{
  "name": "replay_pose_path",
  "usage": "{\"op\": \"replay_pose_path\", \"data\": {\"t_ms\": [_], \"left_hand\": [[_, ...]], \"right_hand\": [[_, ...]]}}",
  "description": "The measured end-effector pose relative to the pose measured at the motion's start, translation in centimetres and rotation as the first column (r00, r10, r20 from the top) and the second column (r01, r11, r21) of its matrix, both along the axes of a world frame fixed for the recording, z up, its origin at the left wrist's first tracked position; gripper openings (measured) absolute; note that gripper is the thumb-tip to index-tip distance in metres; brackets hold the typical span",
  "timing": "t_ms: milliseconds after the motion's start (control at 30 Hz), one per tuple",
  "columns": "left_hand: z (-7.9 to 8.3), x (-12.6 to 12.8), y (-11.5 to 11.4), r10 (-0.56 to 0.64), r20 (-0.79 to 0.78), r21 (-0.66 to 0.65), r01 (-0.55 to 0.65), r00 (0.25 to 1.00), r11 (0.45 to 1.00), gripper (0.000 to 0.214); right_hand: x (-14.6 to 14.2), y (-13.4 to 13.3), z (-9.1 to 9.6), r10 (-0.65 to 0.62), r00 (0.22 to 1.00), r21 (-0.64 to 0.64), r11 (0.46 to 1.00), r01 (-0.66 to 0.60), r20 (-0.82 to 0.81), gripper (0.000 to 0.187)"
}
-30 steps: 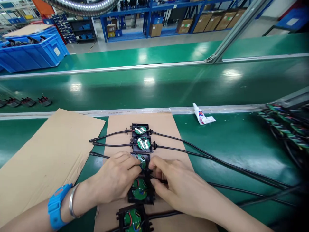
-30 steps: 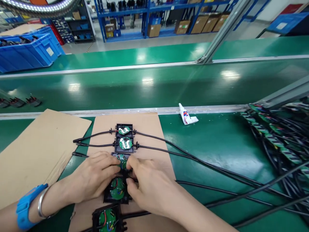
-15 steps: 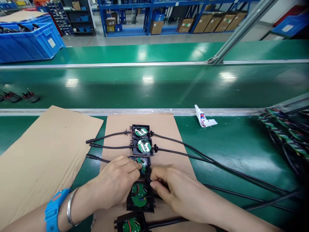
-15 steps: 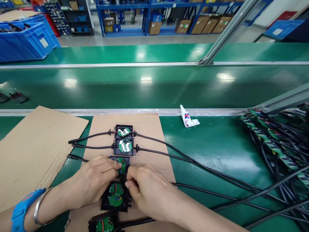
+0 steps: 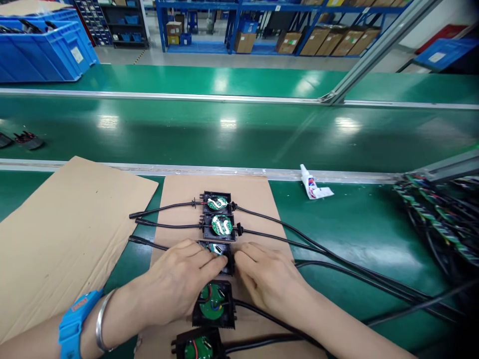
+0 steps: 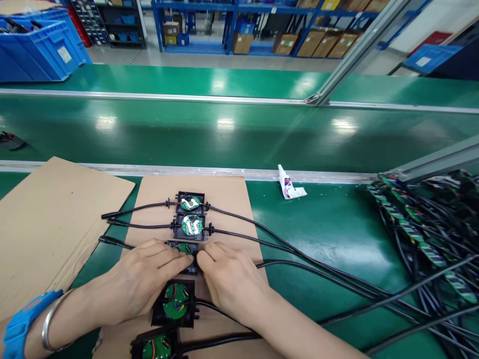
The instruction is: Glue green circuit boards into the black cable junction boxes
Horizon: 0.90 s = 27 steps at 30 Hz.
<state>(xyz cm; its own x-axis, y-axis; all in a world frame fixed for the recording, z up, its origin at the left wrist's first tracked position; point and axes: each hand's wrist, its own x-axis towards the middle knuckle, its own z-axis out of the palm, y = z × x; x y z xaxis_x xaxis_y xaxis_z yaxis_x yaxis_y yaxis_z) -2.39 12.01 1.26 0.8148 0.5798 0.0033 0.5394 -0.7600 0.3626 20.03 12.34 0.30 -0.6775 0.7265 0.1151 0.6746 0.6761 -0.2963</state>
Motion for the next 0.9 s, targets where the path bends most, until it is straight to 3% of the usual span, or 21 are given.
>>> {"op": "replay_pose_path", "data": {"t_ms": [167, 233, 300, 367, 500, 600, 700, 900], "left_hand": [[0.2, 1.0, -0.4, 0.023, -0.109, 0.035, -0.02, 0.994, 0.999, 0.03], [0.2, 1.0, -0.5, 0.028, -0.109, 0.032, -0.025, 0.994, 0.999, 0.032], [0.1, 0.8, -0.4, 0.041, -0.082, 0.019, -0.039, 0.996, 0.999, 0.043], [-0.1, 0.5, -0.4, 0.054, -0.059, 0.018, -0.053, 0.997, 0.998, 0.053], [-0.3, 0.3, -0.4, 0.014, -0.061, 0.047, -0.011, 0.998, 0.999, 0.063], [-0.1, 0.5, -0.5, -0.027, -0.113, 0.065, 0.035, 0.993, 0.997, 0.062], [0.3, 0.9, -0.6, -0.024, -0.151, 0.088, 0.037, 0.988, 0.995, 0.061], [-0.2, 0.8, -0.8, -0.013, -0.124, 0.068, 0.021, 0.992, 0.997, 0.064]], "right_hand": [[-1.2, -1.0, -0.6, 0.053, 0.985, 0.222, 0.971, -0.09, 0.166, 0.024], [-1.0, -1.3, -1.1, 0.033, 0.989, 0.232, 0.971, -0.067, 0.146, 0.025], [-0.2, -1.2, -1.5, -0.004, 1.0, 0.144, 0.99, 0.003, 0.009, 0.026], [0.6, -1.0, -1.6, -0.089, 0.984, -0.026, 0.996, 0.085, -0.154, 0.023], [1.1, -0.6, -1.0, -0.215, 0.925, -0.263, 0.956, 0.133, -0.312, 0.017], [0.5, -0.5, -0.8, -0.225, 0.913, -0.286, 0.95, 0.128, -0.339, 0.02], [0.3, -0.3, -1.2, -0.152, 0.921, -0.255, 0.965, 0.061, -0.358, 0.023], [0.5, -0.1, -2.2, -0.108, 0.924, -0.214, 0.976, 0.03, -0.366, 0.025]]}}
